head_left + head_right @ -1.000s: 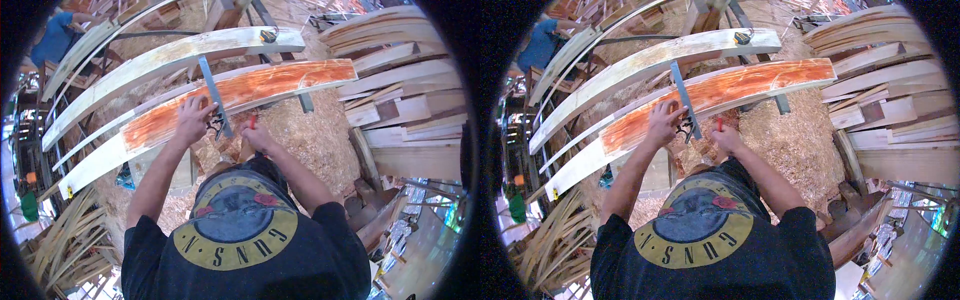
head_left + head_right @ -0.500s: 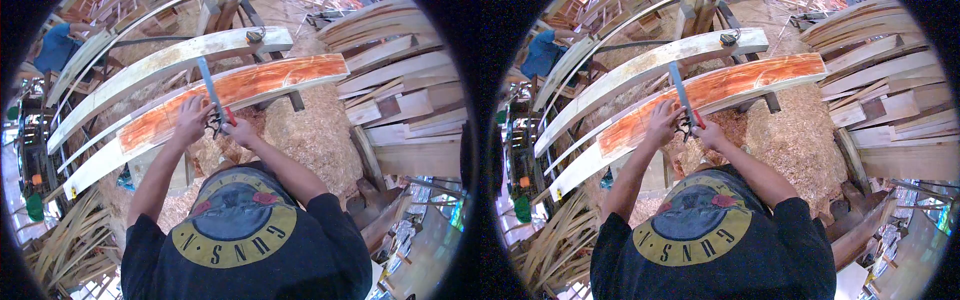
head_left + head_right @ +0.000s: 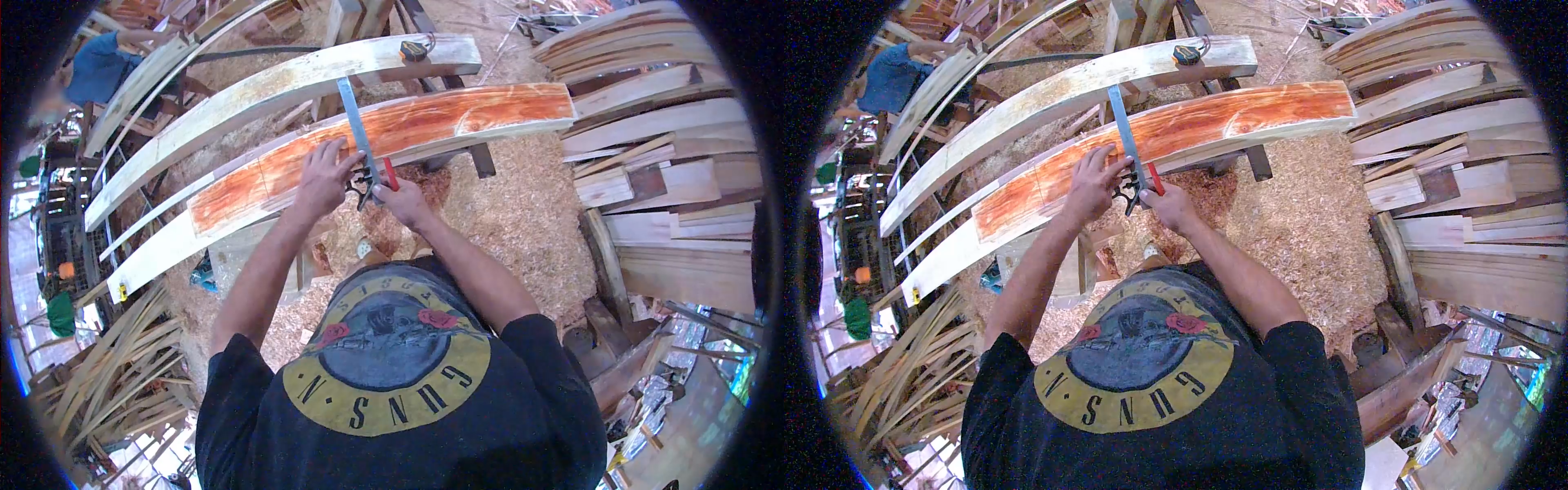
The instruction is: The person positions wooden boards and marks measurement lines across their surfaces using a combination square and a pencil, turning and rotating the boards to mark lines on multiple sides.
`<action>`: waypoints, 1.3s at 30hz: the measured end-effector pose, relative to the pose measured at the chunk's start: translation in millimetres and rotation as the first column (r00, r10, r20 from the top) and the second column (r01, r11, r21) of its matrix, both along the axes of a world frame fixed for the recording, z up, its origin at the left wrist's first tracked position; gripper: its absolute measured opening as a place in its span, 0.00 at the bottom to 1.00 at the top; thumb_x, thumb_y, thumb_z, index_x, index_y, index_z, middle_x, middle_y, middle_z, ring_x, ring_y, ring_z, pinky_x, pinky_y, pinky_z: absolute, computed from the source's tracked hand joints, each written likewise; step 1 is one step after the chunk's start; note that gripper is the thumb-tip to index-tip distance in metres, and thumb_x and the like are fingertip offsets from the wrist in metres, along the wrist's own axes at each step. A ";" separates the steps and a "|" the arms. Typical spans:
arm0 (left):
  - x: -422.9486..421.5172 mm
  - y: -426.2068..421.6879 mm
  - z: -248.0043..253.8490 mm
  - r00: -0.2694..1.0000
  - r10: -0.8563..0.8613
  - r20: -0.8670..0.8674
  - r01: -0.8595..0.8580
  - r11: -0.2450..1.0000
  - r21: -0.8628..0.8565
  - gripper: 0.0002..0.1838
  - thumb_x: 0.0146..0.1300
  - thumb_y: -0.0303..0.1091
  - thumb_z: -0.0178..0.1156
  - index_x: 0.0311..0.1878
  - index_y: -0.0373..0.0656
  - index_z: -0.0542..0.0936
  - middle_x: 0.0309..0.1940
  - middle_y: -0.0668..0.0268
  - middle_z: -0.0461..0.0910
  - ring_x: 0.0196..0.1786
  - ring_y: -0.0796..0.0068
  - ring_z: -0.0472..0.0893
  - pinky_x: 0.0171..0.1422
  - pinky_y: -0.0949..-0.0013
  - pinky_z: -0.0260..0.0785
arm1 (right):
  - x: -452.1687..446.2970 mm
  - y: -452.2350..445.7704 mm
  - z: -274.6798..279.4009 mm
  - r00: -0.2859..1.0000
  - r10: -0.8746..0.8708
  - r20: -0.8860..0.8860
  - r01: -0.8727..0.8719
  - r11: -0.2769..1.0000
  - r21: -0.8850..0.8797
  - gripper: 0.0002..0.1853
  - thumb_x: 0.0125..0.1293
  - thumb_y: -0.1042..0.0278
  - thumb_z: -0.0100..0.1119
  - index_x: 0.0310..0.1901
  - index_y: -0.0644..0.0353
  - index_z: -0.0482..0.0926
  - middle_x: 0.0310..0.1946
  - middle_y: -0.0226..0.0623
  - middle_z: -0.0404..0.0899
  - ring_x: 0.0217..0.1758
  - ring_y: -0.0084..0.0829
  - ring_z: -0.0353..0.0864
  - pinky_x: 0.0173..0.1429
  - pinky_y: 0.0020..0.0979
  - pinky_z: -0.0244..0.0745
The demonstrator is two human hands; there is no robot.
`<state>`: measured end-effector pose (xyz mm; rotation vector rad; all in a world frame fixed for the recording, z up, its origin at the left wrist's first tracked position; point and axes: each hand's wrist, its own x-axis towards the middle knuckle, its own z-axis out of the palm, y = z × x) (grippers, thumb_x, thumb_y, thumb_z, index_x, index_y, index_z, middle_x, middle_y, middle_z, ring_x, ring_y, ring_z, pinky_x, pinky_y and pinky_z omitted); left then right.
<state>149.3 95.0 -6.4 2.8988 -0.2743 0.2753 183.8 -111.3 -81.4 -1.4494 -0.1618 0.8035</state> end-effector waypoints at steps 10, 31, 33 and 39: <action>6.0 -1.9 2.8 1.000 0.020 -0.010 -0.020 1.000 0.004 0.24 0.63 0.36 0.66 0.63 0.62 0.81 0.65 0.58 0.73 0.68 0.53 0.71 0.67 0.47 0.65 | 2.3 0.8 11.4 0.998 -0.029 -0.051 0.033 0.996 0.078 0.13 0.74 0.65 0.61 0.52 0.63 0.84 0.38 0.27 0.84 0.41 0.20 0.80 0.51 0.27 0.76; 9.1 -1.6 9.1 0.994 0.042 -0.098 -0.039 0.999 0.032 0.25 0.64 0.34 0.64 0.66 0.61 0.80 0.64 0.61 0.72 0.68 0.55 0.69 0.68 0.49 0.63 | 9.9 1.9 8.6 1.000 0.000 -0.023 0.000 1.000 0.018 0.12 0.74 0.66 0.61 0.52 0.62 0.85 0.40 0.27 0.85 0.42 0.20 0.81 0.52 0.27 0.76; 8.9 -1.5 8.9 0.994 0.042 -0.103 -0.039 0.999 0.033 0.25 0.64 0.34 0.64 0.66 0.61 0.79 0.64 0.62 0.72 0.68 0.55 0.69 0.68 0.49 0.63 | 9.6 2.5 3.6 0.999 0.001 -0.049 0.001 0.999 0.045 0.12 0.74 0.66 0.60 0.52 0.62 0.85 0.39 0.27 0.84 0.42 0.20 0.80 0.51 0.27 0.76; 9.8 -1.9 11.1 0.993 0.045 -0.109 -0.043 0.999 0.027 0.25 0.64 0.35 0.64 0.65 0.61 0.80 0.64 0.63 0.72 0.68 0.56 0.69 0.68 0.50 0.63 | 10.7 3.9 -5.3 1.000 0.016 -0.019 -0.015 0.999 0.033 0.12 0.74 0.66 0.60 0.53 0.62 0.85 0.40 0.27 0.84 0.42 0.20 0.80 0.51 0.27 0.76</action>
